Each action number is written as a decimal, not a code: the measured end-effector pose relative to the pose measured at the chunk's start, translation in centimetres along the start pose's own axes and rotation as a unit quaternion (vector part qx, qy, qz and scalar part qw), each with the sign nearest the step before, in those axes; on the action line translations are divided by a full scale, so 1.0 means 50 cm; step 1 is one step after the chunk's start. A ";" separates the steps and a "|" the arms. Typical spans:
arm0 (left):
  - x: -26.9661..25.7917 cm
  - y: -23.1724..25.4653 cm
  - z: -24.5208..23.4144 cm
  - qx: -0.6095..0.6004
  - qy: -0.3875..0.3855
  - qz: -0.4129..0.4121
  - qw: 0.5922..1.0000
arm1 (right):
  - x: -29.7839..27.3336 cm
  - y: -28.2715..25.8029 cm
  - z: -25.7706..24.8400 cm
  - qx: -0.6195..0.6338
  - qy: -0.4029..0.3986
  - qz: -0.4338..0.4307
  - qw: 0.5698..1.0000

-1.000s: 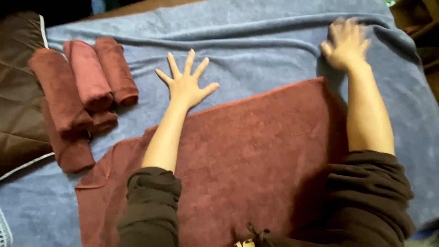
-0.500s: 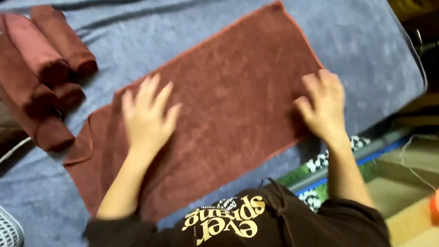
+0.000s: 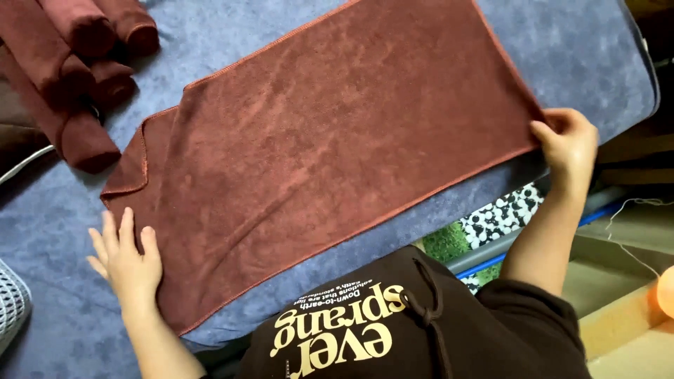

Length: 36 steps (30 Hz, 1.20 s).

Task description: Folding and rolling brown towels into decorative shapes on a massage table in a spa.

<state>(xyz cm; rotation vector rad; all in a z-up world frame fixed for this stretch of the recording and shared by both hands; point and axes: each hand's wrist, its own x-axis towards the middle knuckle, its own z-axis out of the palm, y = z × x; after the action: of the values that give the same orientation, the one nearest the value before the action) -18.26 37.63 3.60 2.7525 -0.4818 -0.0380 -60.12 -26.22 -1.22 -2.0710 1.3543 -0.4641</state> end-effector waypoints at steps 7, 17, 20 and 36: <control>0.134 -0.179 0.029 0.069 0.083 0.117 0.987 | 0.025 0.001 0.007 -0.223 0.114 -0.023 0.968; 0.332 -0.125 0.163 0.093 0.111 -0.176 0.974 | 0.080 -0.203 0.188 -0.233 0.043 -0.307 0.922; 0.312 -0.126 0.173 0.128 0.145 -0.101 0.976 | 0.083 -0.184 0.195 -0.248 0.029 -0.300 0.921; 0.230 0.063 0.069 -0.007 0.078 0.312 0.947 | 0.069 -0.218 0.184 -0.209 -0.029 -0.212 0.954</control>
<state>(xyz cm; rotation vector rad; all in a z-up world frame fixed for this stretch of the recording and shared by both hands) -8.72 29.88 1.79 2.4353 -1.2653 0.3265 -45.71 -23.46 -1.04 -2.7234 1.0314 -0.3032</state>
